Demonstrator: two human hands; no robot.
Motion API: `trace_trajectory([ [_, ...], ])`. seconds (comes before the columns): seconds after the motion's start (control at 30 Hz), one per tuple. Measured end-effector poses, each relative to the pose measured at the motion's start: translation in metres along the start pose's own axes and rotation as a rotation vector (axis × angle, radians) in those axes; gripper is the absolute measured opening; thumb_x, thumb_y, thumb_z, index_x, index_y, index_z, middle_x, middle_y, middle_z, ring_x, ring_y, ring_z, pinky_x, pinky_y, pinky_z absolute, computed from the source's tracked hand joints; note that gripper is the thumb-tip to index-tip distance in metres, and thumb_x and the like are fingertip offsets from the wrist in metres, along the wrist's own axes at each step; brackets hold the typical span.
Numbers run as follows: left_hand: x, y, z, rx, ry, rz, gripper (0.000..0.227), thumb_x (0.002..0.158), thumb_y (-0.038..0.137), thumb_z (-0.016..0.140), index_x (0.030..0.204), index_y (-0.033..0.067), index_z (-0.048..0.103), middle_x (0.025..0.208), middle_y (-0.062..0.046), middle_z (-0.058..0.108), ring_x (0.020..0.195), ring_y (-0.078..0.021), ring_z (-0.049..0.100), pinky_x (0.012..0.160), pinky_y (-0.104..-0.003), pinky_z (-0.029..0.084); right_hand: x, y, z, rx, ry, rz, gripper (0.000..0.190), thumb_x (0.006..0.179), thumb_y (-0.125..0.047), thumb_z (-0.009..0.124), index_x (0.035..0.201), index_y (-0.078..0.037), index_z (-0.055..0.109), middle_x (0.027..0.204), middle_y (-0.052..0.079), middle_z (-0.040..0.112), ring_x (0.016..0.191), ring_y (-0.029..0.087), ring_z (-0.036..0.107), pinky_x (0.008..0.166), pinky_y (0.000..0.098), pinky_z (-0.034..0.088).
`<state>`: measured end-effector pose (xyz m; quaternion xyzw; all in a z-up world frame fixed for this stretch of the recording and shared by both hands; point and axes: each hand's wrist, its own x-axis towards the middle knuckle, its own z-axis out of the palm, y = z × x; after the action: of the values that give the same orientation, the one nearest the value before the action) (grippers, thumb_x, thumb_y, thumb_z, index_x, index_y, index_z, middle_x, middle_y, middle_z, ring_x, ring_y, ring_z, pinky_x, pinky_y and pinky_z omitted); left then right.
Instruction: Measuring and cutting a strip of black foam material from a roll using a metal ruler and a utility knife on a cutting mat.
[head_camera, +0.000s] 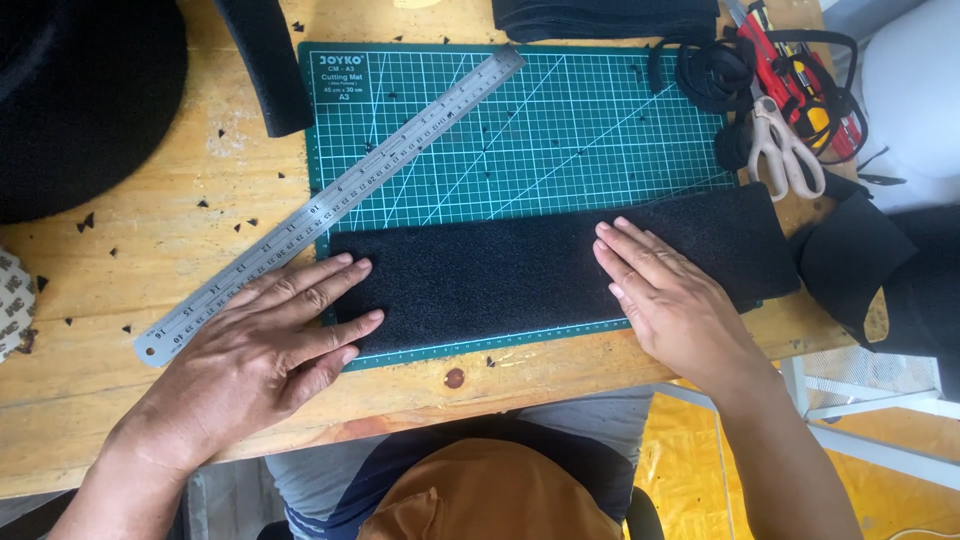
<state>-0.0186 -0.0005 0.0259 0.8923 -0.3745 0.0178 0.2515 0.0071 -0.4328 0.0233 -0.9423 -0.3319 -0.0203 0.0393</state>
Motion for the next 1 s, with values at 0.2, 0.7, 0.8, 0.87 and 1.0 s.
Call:
trace_trajectory([
  [0.2, 0.0005, 0.0003, -0.0009, 0.0, -0.031, -0.002, 0.044, 0.099, 0.031, 0.055, 0.142, 0.0299, 0.061, 0.166, -0.007, 0.04, 0.154, -0.0267, 0.036, 0.119, -0.044, 0.034, -0.0006, 0.0023, 0.002, 0.01, -0.008, 0.0, 0.046, 0.103, -0.011, 0.052, 0.149, -0.002, 0.054, 0.161, 0.01, 0.048, 0.151, 0.025, 0.042, 0.127, 0.0394, 0.033],
  [0.7, 0.0014, -0.0002, 0.0, 0.037, -0.028, 0.02, 0.048, 0.096, 0.031, 0.059, 0.144, 0.0284, 0.059, 0.165, -0.006, 0.042, 0.154, -0.0258, 0.037, 0.118, -0.043, 0.035, -0.0021, 0.0049, 0.0015, 0.016, -0.027, -0.005, 0.049, 0.103, -0.011, 0.053, 0.152, -0.005, 0.05, 0.162, 0.009, 0.046, 0.152, 0.023, 0.04, 0.125, 0.0378, 0.033],
  [0.8, 0.0011, 0.0002, -0.0001, 0.041, -0.034, 0.009, 0.047, 0.097, 0.031, 0.057, 0.143, 0.0281, 0.06, 0.165, -0.005, 0.041, 0.155, -0.0251, 0.036, 0.118, -0.043, 0.034, -0.002, 0.0048, 0.0016, 0.01, -0.035, -0.001, 0.051, 0.103, -0.012, 0.053, 0.153, -0.006, 0.049, 0.163, 0.008, 0.045, 0.153, 0.022, 0.039, 0.125, 0.0372, 0.033],
  [0.87, 0.0003, -0.0002, 0.0, 0.042, -0.036, 0.011, 0.049, 0.096, 0.031, 0.058, 0.146, 0.0297, 0.057, 0.166, -0.005, 0.039, 0.155, -0.024, 0.034, 0.119, -0.042, 0.033, -0.0014, 0.0047, 0.0021, 0.014, -0.02, -0.013, 0.05, 0.103, -0.011, 0.054, 0.152, -0.005, 0.05, 0.162, 0.009, 0.046, 0.152, 0.023, 0.04, 0.126, 0.0378, 0.033],
  [1.0, 0.0005, -0.0002, -0.0004, 0.037, -0.038, 0.007, 0.049, 0.096, 0.03, 0.059, 0.145, 0.0304, 0.058, 0.166, -0.004, 0.039, 0.155, -0.0241, 0.034, 0.118, -0.042, 0.033, -0.0008, 0.004, 0.0014, 0.023, -0.004, -0.022, 0.049, 0.102, -0.01, 0.055, 0.15, -0.003, 0.052, 0.161, 0.01, 0.047, 0.151, 0.025, 0.042, 0.125, 0.0387, 0.035],
])
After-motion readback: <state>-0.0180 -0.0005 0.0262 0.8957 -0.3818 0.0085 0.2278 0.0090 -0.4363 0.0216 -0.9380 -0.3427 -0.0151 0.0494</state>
